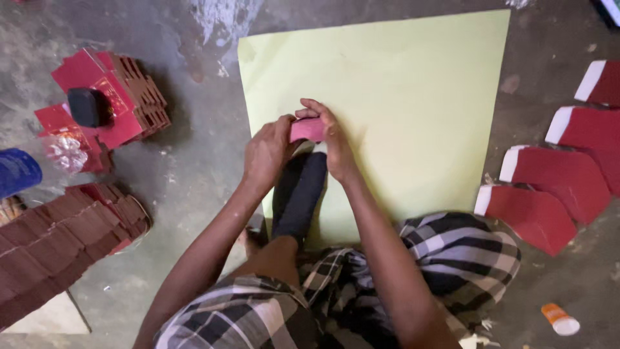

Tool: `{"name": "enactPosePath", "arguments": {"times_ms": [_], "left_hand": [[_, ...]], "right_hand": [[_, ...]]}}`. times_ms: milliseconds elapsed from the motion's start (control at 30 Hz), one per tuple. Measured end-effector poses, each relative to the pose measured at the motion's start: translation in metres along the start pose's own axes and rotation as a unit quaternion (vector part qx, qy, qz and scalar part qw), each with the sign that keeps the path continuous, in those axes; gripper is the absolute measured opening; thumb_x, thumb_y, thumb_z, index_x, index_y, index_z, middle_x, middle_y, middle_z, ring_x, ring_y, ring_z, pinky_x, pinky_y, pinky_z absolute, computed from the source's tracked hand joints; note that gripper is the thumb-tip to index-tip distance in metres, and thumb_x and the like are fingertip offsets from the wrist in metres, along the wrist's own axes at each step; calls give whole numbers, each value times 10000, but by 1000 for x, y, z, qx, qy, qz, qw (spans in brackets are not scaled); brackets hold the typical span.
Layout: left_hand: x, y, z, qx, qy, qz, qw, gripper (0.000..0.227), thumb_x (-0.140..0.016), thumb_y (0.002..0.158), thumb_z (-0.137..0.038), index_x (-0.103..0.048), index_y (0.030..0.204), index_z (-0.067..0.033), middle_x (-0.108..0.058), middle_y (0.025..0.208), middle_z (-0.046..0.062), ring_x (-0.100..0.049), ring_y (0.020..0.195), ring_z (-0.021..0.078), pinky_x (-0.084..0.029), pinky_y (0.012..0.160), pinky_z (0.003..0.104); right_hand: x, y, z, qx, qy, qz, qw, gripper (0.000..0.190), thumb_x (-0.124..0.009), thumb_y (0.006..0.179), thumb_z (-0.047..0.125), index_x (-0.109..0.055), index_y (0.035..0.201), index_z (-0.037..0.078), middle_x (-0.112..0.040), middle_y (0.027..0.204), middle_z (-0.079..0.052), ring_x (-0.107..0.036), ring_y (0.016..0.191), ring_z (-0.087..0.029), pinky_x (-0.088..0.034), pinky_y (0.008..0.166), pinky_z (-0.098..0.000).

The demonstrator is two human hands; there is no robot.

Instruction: The person sits on the floor and folds red paper pouches by hand, pressing the edges to seal them and placing finished units in a row. The person repeats this process for several pouches.

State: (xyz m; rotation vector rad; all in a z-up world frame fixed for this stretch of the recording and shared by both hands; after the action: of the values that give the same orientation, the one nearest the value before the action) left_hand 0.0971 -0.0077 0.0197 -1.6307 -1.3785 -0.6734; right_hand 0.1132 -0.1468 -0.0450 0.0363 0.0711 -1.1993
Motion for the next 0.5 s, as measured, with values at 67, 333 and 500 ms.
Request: {"name": "enactPosePath", "arguments": {"times_ms": [67,333,500], "left_hand": [[3,6,-7,51,-1,95,994,404,-676,993,-399,-619,1191,-51,-742,924,206,-718,897,370,-560,754,474],[5,-18,-64,34,-213,218,952,572,-647,917,-489,-605,1259,-34,-761,912,189,-757,798,307,-573,706,408],[11,-43,-80,9,-579,153,801,604,-663,1007,-419,-545,1424,2,-712,1223,67,-658,1091,134,-544,966,328]], "right_hand": [[8,12,9,7,-72,-39,997,751,-248,1179,593,-465,1520,-40,-547,1493,-213,-559,1300,-280,-404,1133,-419],[57,-12,69,-174,-308,-134,925,569,-351,1122,421,-759,958,61,-745,842,-114,-710,819,-268,-536,780,-423],[61,-52,135,8,-64,-259,964,669,-594,1097,303,-298,1545,-96,-579,1381,-273,-580,1288,-363,-458,1086,-478]]}}
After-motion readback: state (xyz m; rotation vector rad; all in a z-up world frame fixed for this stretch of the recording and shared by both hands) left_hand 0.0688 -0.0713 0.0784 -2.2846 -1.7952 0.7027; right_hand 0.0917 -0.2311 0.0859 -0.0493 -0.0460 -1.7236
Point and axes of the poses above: each hand's wrist, its own y-axis towards the middle knuckle, its own x-axis out of the back of the hand, z = x × y, the point moved 6 cm from there along y, towards the middle knuckle
